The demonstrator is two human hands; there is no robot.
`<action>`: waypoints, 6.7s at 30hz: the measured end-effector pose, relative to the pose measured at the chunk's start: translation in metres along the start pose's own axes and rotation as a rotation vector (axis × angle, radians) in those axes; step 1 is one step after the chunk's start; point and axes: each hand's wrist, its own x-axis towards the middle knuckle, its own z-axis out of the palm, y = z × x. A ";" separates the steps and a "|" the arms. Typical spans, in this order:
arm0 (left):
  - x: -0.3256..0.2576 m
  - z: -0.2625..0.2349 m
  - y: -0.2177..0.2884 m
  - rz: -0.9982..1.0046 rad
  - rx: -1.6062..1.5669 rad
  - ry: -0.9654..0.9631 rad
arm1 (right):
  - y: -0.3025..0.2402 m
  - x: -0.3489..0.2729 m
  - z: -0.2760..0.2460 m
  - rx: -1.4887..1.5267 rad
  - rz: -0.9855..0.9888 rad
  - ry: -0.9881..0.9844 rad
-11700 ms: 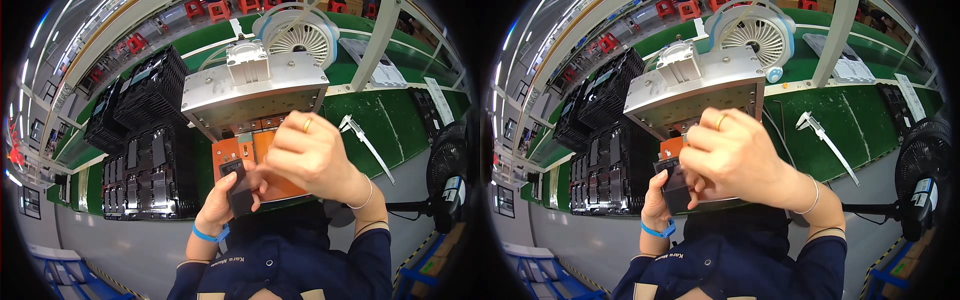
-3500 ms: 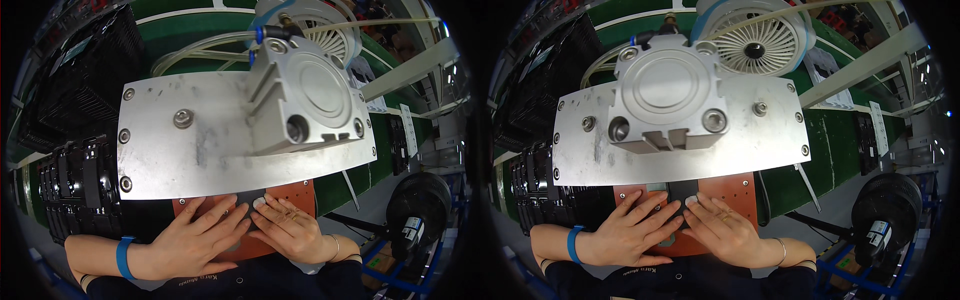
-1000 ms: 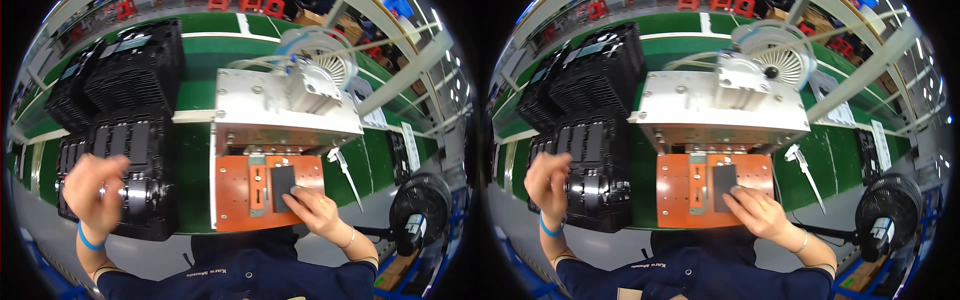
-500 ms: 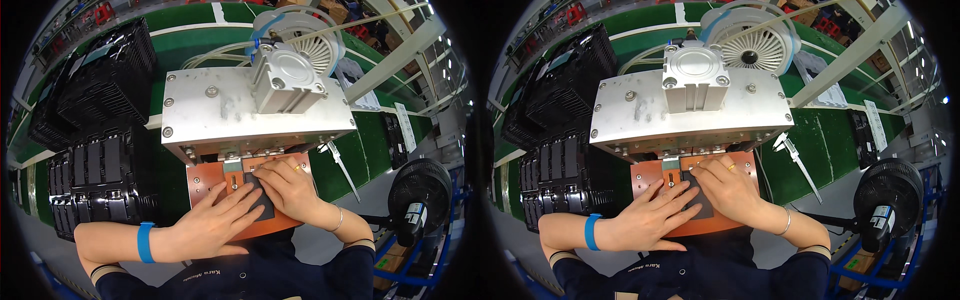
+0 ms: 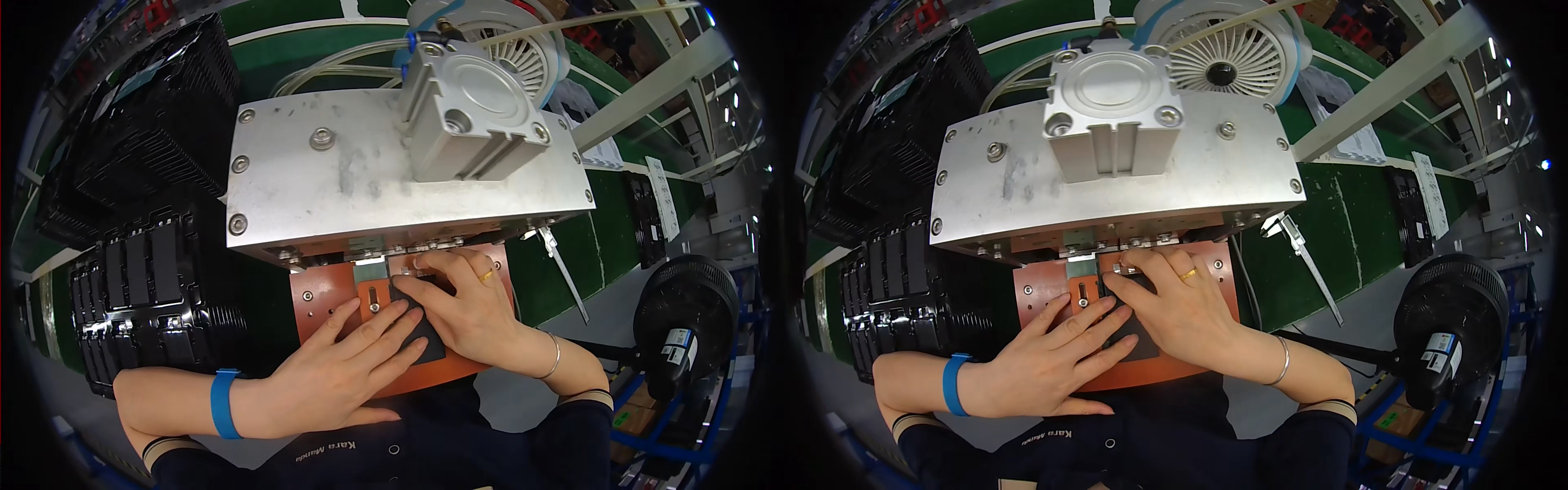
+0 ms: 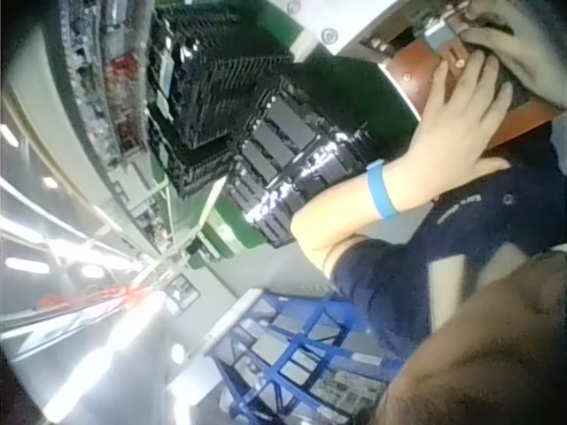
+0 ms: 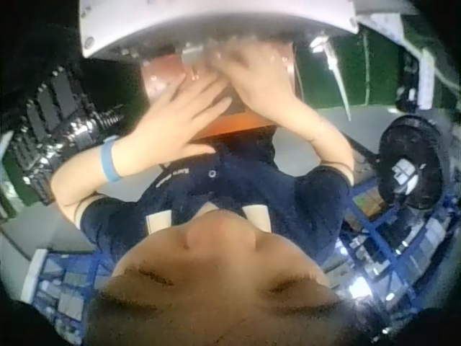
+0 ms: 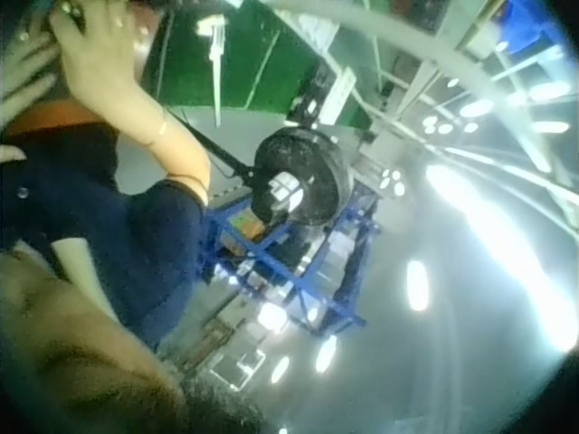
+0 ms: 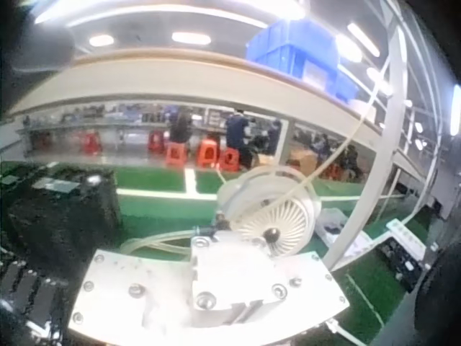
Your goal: The person repeatedly picks up small black rectangular electronic components from a stack, places them into a metal jig on a workbench, and operates a pneumatic press to process them. After pressing, the person removes the component and places it back onto the stack. The person also uses a digital caliper to measure one component and uses a small tool to scrape or clean the surface of another component.
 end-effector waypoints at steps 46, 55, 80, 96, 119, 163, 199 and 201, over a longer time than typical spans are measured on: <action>0.002 -0.003 -0.013 -0.105 -0.078 0.030 | 0.000 -0.023 -0.021 0.193 -0.042 -0.136; 0.002 -0.005 -0.015 -0.105 -0.162 0.064 | -0.024 -0.024 -0.045 1.176 0.599 -0.311; -0.138 -0.041 0.014 -0.818 -0.955 0.768 | -0.070 0.017 -0.026 1.192 0.359 -0.348; -0.248 -0.012 0.013 -1.411 0.334 0.699 | -0.079 0.026 -0.019 0.779 -0.081 -0.393; -0.250 -0.039 -0.006 -1.568 -0.098 0.382 | -0.054 0.011 -0.028 0.819 -0.097 -0.451; -0.025 -0.016 0.010 -0.467 -0.607 0.673 | -0.046 0.047 -0.005 0.519 0.001 0.357; -0.027 -0.007 0.007 -0.401 -0.459 0.801 | -0.045 0.047 -0.006 0.517 -0.020 0.407; -0.026 -0.007 0.008 -0.421 -0.516 0.795 | -0.047 0.047 -0.006 0.393 -0.077 0.429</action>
